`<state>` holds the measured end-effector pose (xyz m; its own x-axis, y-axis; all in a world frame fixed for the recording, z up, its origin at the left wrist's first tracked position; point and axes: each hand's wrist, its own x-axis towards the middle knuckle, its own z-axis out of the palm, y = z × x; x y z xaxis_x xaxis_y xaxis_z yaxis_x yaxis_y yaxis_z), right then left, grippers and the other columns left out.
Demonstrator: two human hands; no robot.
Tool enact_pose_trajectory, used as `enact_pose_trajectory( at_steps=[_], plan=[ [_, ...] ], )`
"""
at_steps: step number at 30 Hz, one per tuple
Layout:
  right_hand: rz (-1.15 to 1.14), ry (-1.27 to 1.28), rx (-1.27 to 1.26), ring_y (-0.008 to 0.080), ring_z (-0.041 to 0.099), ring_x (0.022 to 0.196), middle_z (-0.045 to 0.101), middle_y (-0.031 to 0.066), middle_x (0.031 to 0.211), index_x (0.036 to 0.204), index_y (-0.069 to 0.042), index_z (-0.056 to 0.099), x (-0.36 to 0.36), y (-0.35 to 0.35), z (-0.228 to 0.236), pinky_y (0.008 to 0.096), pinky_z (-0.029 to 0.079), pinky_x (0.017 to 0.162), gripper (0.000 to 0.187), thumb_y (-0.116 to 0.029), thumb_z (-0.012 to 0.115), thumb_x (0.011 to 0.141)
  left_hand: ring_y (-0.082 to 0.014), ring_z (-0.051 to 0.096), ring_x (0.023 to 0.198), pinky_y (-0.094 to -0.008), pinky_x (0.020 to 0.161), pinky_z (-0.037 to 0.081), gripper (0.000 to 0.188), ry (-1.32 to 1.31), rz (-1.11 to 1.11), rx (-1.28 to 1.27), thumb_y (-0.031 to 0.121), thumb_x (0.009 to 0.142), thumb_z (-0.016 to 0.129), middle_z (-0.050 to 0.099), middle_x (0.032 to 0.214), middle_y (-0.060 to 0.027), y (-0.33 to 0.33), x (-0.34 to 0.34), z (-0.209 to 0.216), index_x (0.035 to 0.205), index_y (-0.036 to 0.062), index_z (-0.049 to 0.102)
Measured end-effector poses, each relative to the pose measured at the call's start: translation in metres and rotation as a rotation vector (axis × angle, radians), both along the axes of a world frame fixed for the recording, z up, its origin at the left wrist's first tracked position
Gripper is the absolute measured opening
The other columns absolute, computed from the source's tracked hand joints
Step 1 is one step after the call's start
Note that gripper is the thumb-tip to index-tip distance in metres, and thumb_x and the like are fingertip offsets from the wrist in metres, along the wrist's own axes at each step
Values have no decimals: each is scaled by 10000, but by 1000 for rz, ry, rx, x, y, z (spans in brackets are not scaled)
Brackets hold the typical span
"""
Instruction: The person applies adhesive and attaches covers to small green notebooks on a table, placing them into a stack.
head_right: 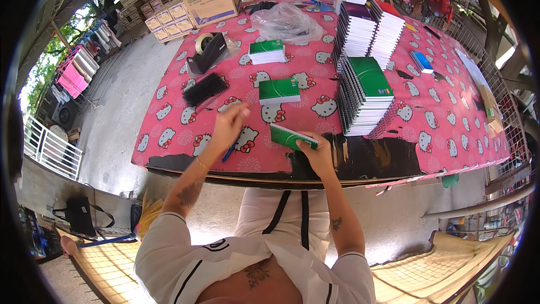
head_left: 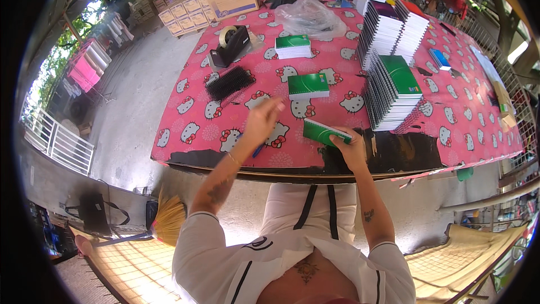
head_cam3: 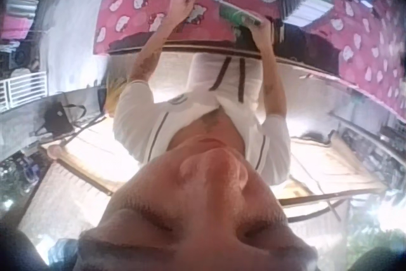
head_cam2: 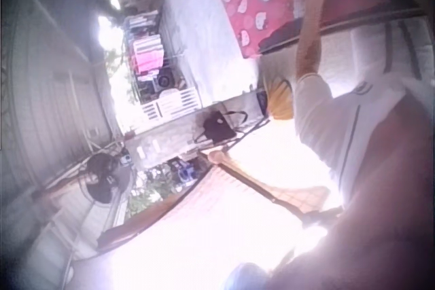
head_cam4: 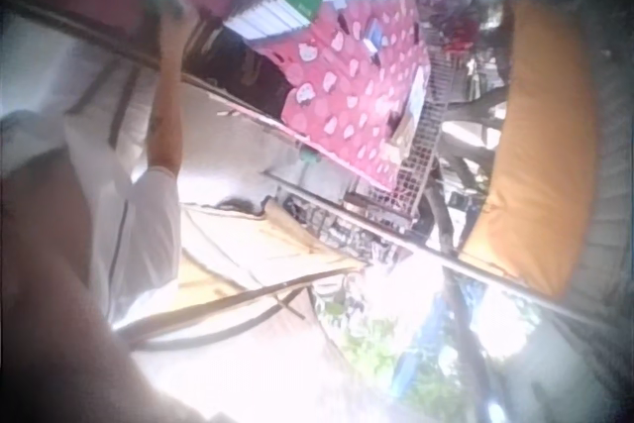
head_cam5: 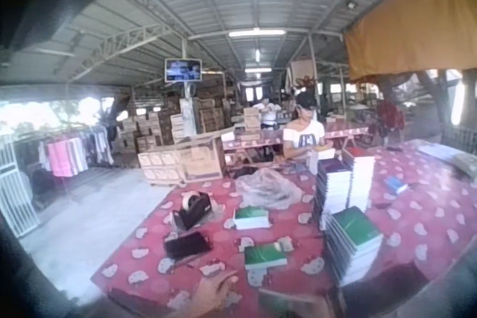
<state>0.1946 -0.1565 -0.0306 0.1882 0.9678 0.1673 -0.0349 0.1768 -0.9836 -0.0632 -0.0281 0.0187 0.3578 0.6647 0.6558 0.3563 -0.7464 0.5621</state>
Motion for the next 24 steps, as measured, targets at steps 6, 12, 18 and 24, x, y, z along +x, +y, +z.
enact_pose_trajectory(
  at_steps=[6, 12, 18, 24],
  plan=[
    [-17, -19, 18, 68, 614, 902, 709, 25, 1003, 1134, 18, 696, -4, -3, 1, 223, 497, 801, 221, -58, 704, 926, -237, 579, 591, -357, 557, 463, 196, 48, -51, -138, 112, 917, 682, 607, 790, -129, -53, 17, -10, 1090, 22, 701],
    [-3, -2, 2, 71, 617, 915, 710, 34, 1013, 1135, 22, 695, -5, -4, 4, 229, 502, 806, 217, -57, 700, 932, -242, 612, 600, -361, 556, 471, 186, 66, -65, -275, 116, 897, 702, 633, 811, -121, -39, 16, -11, 1067, 42, 710],
    [32, 3, 28, 77, 623, 921, 709, 35, 1022, 1143, 17, 694, -1, -4, 0, 233, 507, 814, 216, -44, 689, 936, -254, 635, 660, -357, 617, 502, 190, 150, -205, -105, 123, 891, 720, 659, 827, -121, -22, 17, 10, 1064, 46, 698],
    [44, 20, 1, 83, 622, 925, 706, 36, 1021, 1151, 21, 688, -7, -6, -2, 241, 508, 822, 235, -55, 700, 928, -260, 634, 865, -374, 715, 516, 323, 433, -424, -290, 213, 921, 702, 632, 1110, -125, -1, 12, 19, 1211, 81, 646]
  ],
)
